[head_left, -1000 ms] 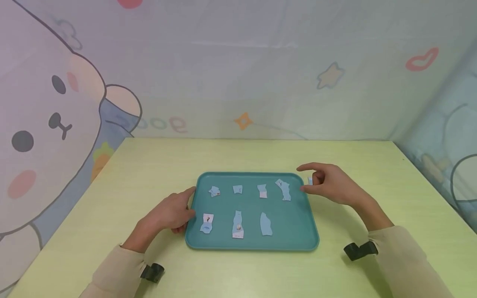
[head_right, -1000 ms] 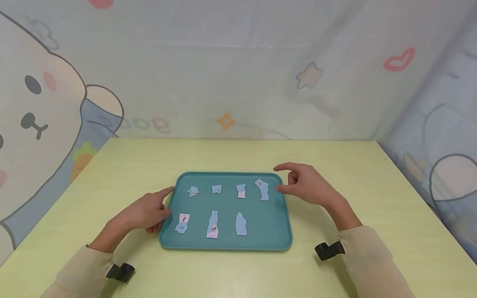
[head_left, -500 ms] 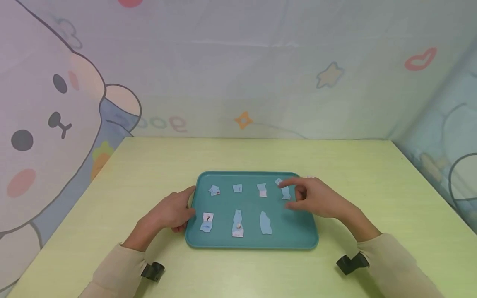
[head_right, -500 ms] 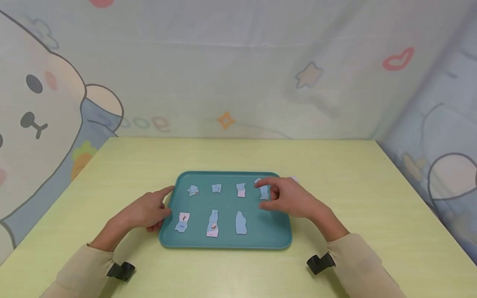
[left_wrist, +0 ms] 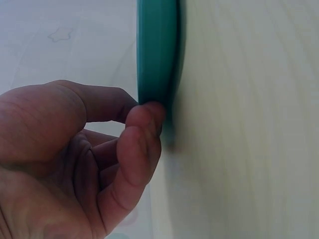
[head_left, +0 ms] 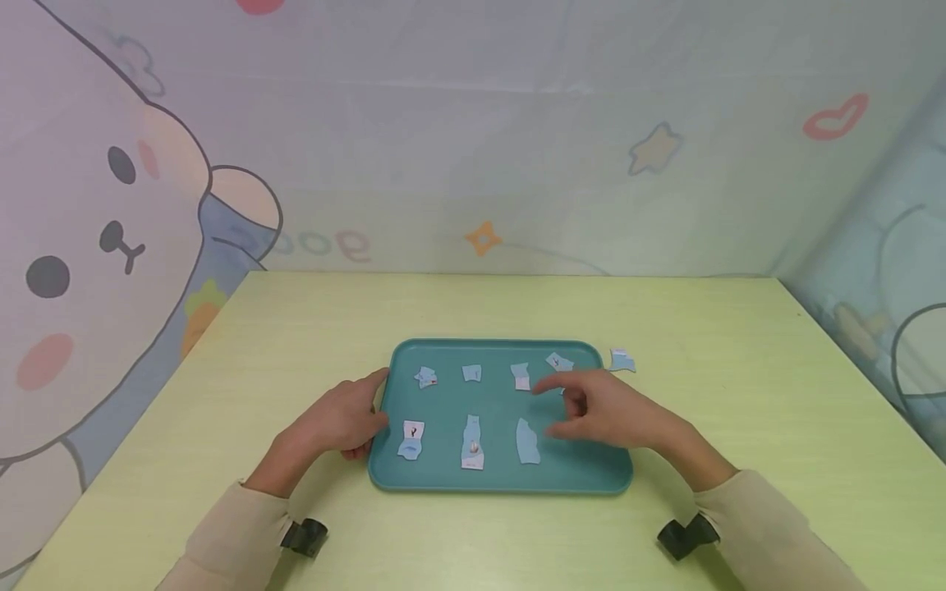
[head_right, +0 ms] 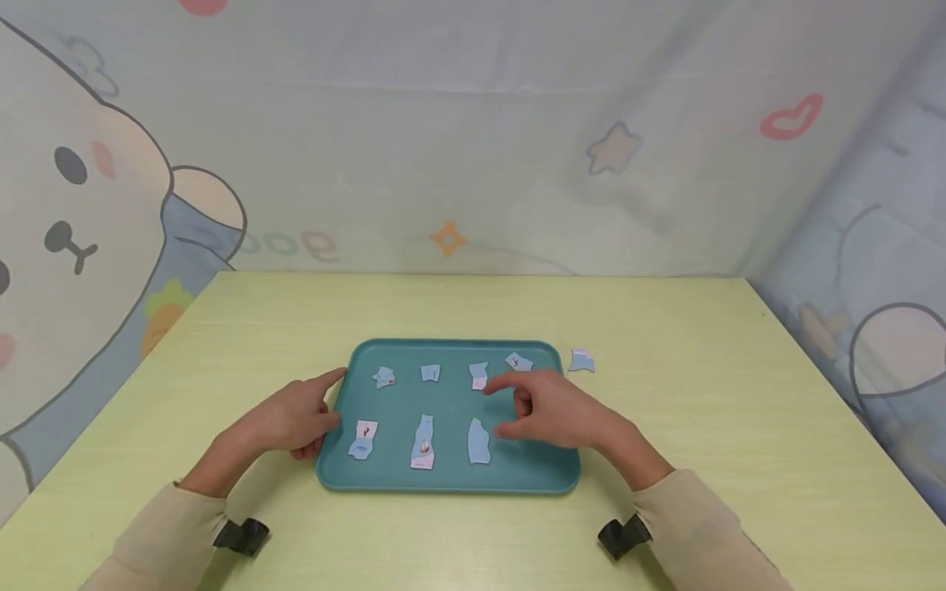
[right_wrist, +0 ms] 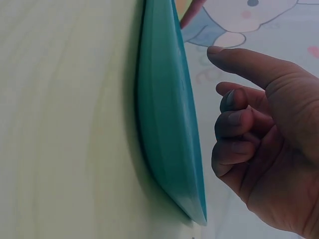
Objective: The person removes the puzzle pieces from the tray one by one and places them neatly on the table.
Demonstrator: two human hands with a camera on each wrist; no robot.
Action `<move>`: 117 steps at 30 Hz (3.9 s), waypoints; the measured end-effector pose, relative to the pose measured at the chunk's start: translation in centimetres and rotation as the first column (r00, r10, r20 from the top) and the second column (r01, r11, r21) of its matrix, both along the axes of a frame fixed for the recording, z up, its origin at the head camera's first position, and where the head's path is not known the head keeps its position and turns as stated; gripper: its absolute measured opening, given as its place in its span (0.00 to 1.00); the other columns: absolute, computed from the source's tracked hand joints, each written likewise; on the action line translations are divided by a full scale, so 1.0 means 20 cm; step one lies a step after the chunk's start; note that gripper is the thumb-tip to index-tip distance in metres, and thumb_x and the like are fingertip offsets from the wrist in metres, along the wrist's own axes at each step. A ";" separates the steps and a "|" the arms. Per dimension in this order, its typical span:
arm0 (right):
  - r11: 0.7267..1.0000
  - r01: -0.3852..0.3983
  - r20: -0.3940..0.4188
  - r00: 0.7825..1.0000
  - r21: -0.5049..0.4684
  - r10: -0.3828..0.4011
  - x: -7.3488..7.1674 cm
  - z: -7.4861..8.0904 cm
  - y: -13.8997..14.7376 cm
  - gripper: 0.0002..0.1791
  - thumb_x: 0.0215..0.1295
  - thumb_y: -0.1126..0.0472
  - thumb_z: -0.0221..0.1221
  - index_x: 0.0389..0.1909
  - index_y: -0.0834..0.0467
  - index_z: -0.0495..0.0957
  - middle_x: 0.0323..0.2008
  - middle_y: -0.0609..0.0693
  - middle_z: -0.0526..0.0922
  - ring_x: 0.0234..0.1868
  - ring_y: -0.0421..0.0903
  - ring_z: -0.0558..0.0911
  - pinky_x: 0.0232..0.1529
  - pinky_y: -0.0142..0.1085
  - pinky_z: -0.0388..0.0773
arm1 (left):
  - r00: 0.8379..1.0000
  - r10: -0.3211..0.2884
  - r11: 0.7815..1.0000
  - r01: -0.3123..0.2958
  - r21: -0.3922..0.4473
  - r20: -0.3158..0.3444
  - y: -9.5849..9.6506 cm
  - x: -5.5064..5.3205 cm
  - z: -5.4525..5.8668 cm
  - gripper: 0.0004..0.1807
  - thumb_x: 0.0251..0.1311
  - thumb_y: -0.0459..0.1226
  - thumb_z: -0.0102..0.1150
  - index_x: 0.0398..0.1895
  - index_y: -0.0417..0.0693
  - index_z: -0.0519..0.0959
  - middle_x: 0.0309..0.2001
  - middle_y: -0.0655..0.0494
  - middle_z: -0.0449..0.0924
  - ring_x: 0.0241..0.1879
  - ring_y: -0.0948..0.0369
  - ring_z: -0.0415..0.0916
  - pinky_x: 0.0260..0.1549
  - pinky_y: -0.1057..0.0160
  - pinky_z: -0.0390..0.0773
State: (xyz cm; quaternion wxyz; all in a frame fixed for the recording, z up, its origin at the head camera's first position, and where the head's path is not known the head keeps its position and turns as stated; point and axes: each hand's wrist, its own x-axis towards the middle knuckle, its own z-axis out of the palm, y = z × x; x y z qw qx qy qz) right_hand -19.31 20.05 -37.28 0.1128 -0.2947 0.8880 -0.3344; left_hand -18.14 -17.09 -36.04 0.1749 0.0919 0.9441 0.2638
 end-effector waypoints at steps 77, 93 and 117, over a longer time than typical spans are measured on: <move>0.993 -0.049 0.082 0.996 0.103 0.041 0.03 -0.06 -0.07 0.30 0.61 0.50 0.74 0.64 0.50 0.81 0.15 0.38 0.67 0.17 0.35 0.66 0.23 0.29 0.63 | 1.000 0.002 1.000 -0.002 -0.013 -0.010 0.00 0.00 0.00 0.40 0.69 0.30 0.51 0.83 0.31 0.50 0.17 0.52 0.77 0.14 0.59 0.76 0.19 0.62 0.78; 0.999 0.009 0.118 0.993 0.040 -0.014 0.02 -0.01 -0.03 0.31 0.61 0.50 0.75 0.65 0.49 0.81 0.15 0.39 0.66 0.17 0.36 0.65 0.22 0.30 0.61 | 1.000 0.003 1.000 -0.003 -0.014 -0.015 0.00 0.01 -0.01 0.40 0.69 0.30 0.51 0.83 0.31 0.51 0.16 0.52 0.76 0.14 0.59 0.76 0.19 0.62 0.78; 0.999 0.043 0.163 0.986 -0.025 -0.038 -0.02 -0.01 0.03 0.32 0.62 0.53 0.73 0.66 0.51 0.76 0.15 0.41 0.65 0.17 0.38 0.64 0.23 0.31 0.63 | 1.000 -0.001 1.000 0.000 -0.012 -0.016 0.01 0.01 0.00 0.40 0.69 0.29 0.51 0.83 0.30 0.50 0.16 0.52 0.76 0.14 0.60 0.76 0.19 0.62 0.79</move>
